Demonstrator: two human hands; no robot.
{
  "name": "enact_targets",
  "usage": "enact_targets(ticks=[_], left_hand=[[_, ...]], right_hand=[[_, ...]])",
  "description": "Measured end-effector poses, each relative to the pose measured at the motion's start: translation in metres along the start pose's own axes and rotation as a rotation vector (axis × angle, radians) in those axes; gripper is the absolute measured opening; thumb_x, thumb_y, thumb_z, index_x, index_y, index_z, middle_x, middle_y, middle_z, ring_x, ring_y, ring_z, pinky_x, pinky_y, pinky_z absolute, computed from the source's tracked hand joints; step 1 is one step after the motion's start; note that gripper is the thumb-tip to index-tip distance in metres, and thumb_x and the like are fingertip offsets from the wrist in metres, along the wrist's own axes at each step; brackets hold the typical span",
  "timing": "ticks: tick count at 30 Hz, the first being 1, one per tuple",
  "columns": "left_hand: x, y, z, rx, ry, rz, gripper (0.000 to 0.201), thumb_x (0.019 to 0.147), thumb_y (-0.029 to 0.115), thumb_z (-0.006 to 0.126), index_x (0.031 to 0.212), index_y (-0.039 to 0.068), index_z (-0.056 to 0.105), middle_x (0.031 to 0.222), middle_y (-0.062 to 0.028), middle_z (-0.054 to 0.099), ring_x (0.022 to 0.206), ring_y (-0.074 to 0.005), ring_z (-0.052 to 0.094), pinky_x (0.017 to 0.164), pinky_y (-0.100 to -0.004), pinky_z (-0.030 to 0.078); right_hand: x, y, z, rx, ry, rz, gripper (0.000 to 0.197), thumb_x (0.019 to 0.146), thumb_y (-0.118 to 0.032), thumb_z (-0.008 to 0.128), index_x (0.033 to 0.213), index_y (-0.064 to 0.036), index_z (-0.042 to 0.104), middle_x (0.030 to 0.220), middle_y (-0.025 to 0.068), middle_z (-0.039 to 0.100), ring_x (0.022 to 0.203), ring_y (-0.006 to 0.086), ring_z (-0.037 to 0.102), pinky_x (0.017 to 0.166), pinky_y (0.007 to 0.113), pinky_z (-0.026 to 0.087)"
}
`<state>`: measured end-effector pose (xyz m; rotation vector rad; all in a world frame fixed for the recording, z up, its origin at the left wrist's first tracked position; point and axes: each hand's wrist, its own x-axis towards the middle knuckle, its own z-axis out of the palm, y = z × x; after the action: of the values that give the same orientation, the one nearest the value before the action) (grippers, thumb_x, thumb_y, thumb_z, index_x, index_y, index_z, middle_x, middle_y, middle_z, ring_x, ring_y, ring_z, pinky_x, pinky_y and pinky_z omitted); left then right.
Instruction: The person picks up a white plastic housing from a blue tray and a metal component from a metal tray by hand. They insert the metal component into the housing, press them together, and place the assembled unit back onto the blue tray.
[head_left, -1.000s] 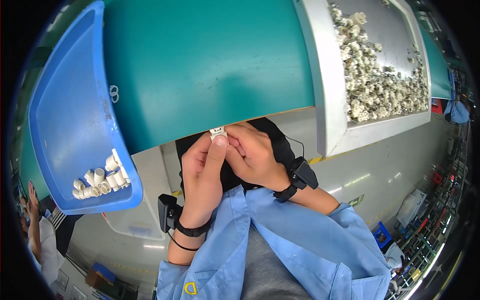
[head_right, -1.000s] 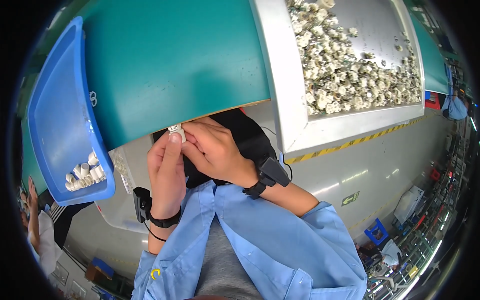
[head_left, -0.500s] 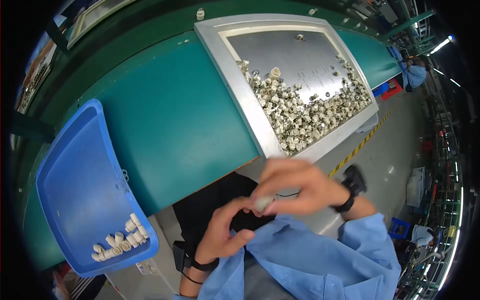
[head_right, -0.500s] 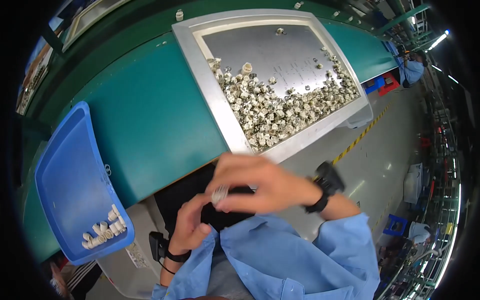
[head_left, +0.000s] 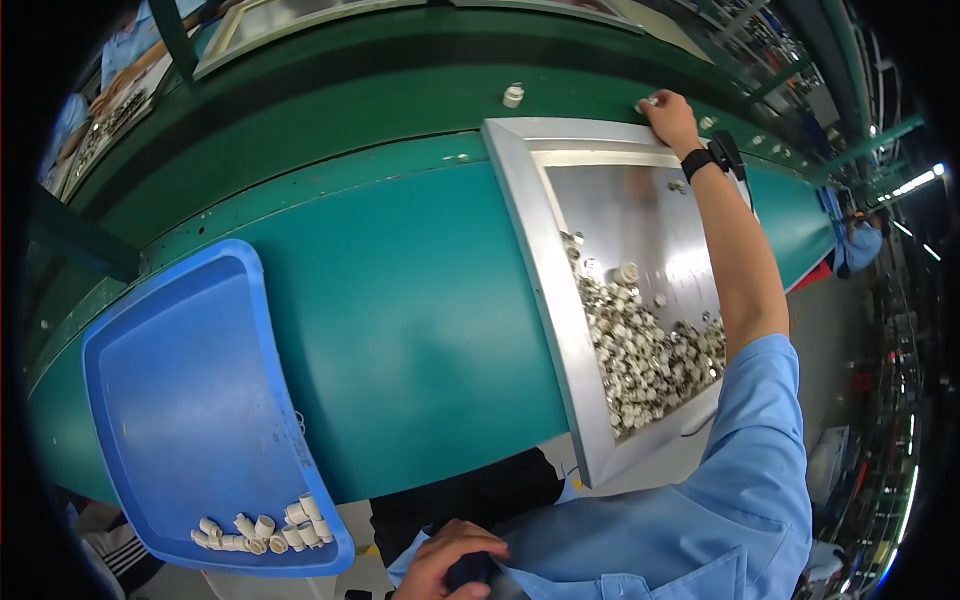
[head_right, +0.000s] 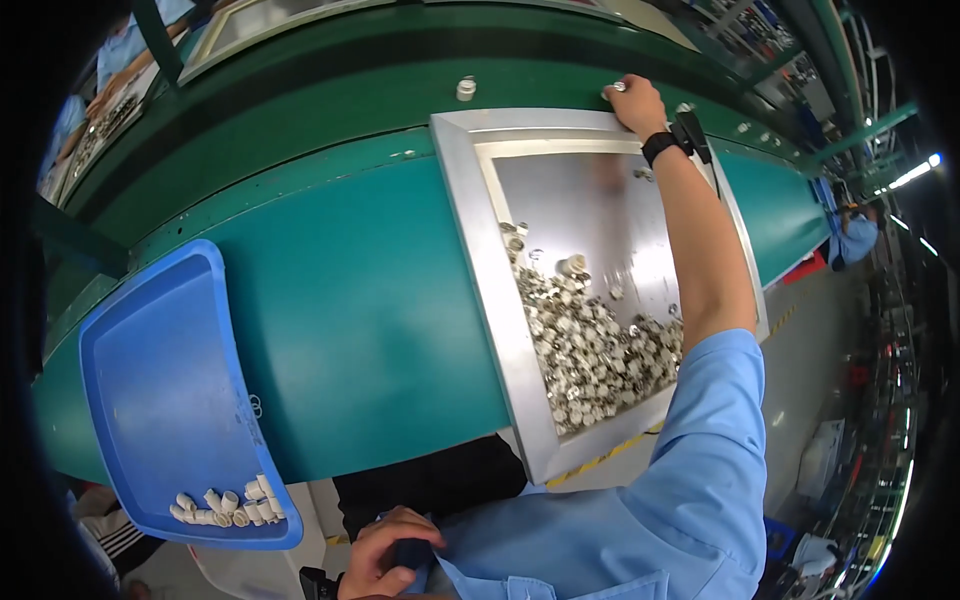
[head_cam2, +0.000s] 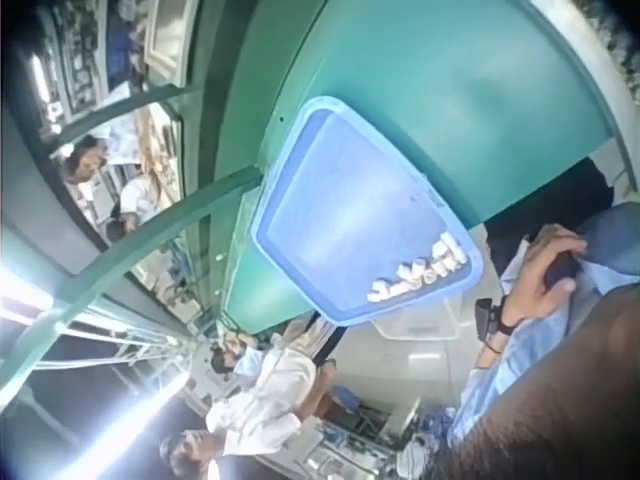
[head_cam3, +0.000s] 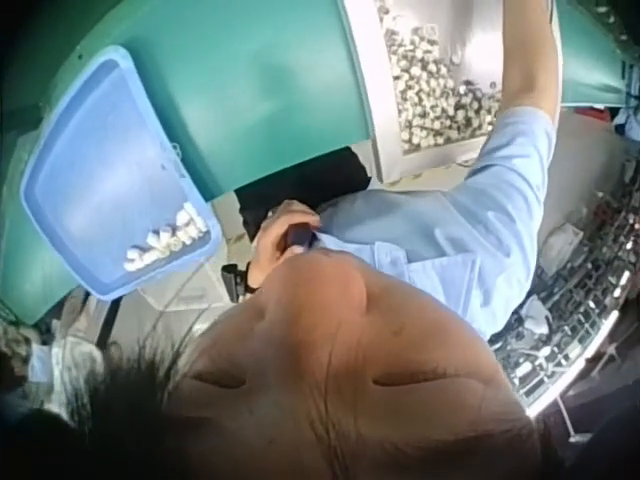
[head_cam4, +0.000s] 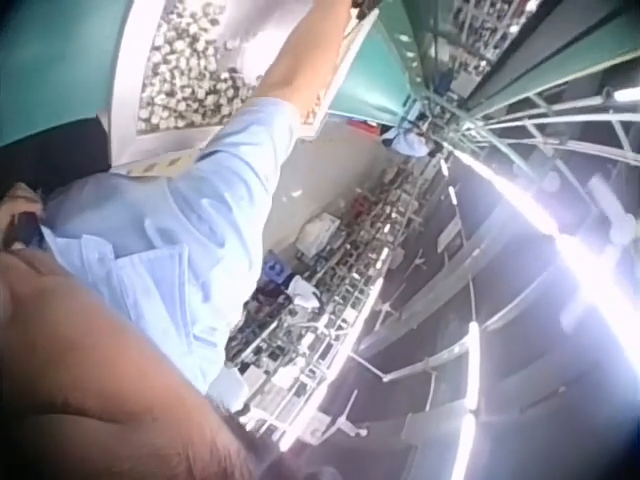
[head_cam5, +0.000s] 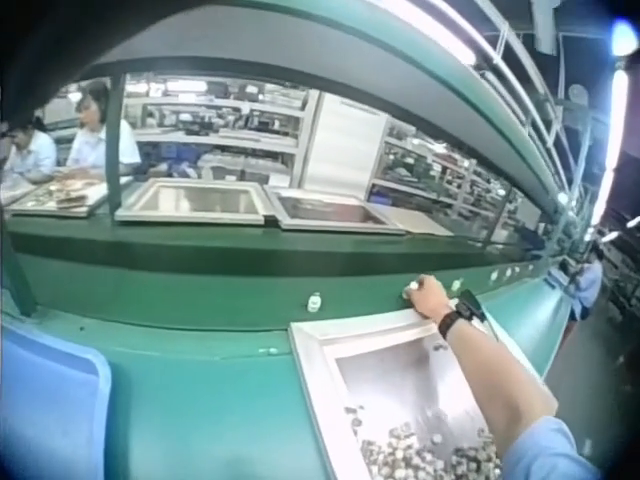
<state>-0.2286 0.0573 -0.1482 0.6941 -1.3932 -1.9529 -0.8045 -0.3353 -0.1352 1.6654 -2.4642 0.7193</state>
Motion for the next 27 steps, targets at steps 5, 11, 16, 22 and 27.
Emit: enact_targets(ticks=[5, 11, 16, 22, 27], left_hand=[[0.004, 0.008, -0.005, 0.119, 0.012, 0.015, 0.057, 0.092, 0.05, 0.063, 0.117, -0.001, 0.064, 0.109, -0.0198, 0.064, 0.097, -0.0359, 0.061, 0.088, -0.0443, 0.046], [-0.004, 0.037, -0.022, 0.039, -0.104, 0.182, 0.047, 0.09, 0.037, 0.07, 0.104, -0.008, 0.068, 0.101, -0.0201, 0.071, 0.091, -0.0309, 0.067, 0.08, -0.0417, 0.051], [-0.054, 0.087, -0.063, 0.438, 0.57, 0.304, 0.017, 0.087, 0.012, 0.069, 0.094, -0.003, 0.067, 0.089, -0.0122, 0.07, 0.078, -0.024, 0.065, 0.069, -0.0348, 0.05], [-0.132, 0.102, -0.17, 1.365, 1.1, 0.057, 0.023, 0.087, 0.006, 0.064, 0.109, 0.003, 0.065, 0.095, -0.0076, 0.068, 0.089, -0.0169, 0.062, 0.076, -0.0282, 0.045], [-0.138, 0.106, -0.159, 1.49, 0.866, -0.204, 0.028, 0.085, 0.012, 0.067, 0.111, 0.003, 0.066, 0.1, -0.0099, 0.069, 0.099, -0.0225, 0.062, 0.079, -0.0346, 0.048]], right_hand=[[0.025, 0.002, 0.007, -0.066, -0.115, 0.025, 0.064, 0.079, -0.048, 0.076, 0.119, 0.001, 0.068, 0.115, 0.0213, 0.07, 0.109, 0.0349, 0.068, 0.093, 0.041, 0.052], [-0.031, 0.072, -0.033, 0.357, -0.066, -0.253, 0.054, 0.097, -0.032, 0.066, 0.138, 0.0006, 0.055, 0.129, 0.0149, 0.065, 0.119, 0.0214, 0.061, 0.101, 0.035, 0.047], [-0.198, 0.09, -0.118, 0.326, -0.468, -0.14, 0.033, 0.099, -0.022, 0.063, 0.123, -0.0002, 0.061, 0.107, 0.0028, 0.062, 0.095, 0.0122, 0.056, 0.081, 0.028, 0.045], [-0.314, -0.023, -0.155, 0.241, -0.715, -0.432, 0.019, 0.09, -0.008, 0.063, 0.109, -0.0026, 0.06, 0.096, 0.003, 0.059, 0.086, 0.0126, 0.05, 0.082, 0.028, 0.041], [-0.316, -0.016, -0.152, 0.27, -0.626, -0.371, 0.016, 0.089, -0.004, 0.062, 0.104, -0.0015, 0.06, 0.088, 0.0033, 0.057, 0.086, 0.0138, 0.049, 0.084, 0.028, 0.04]])
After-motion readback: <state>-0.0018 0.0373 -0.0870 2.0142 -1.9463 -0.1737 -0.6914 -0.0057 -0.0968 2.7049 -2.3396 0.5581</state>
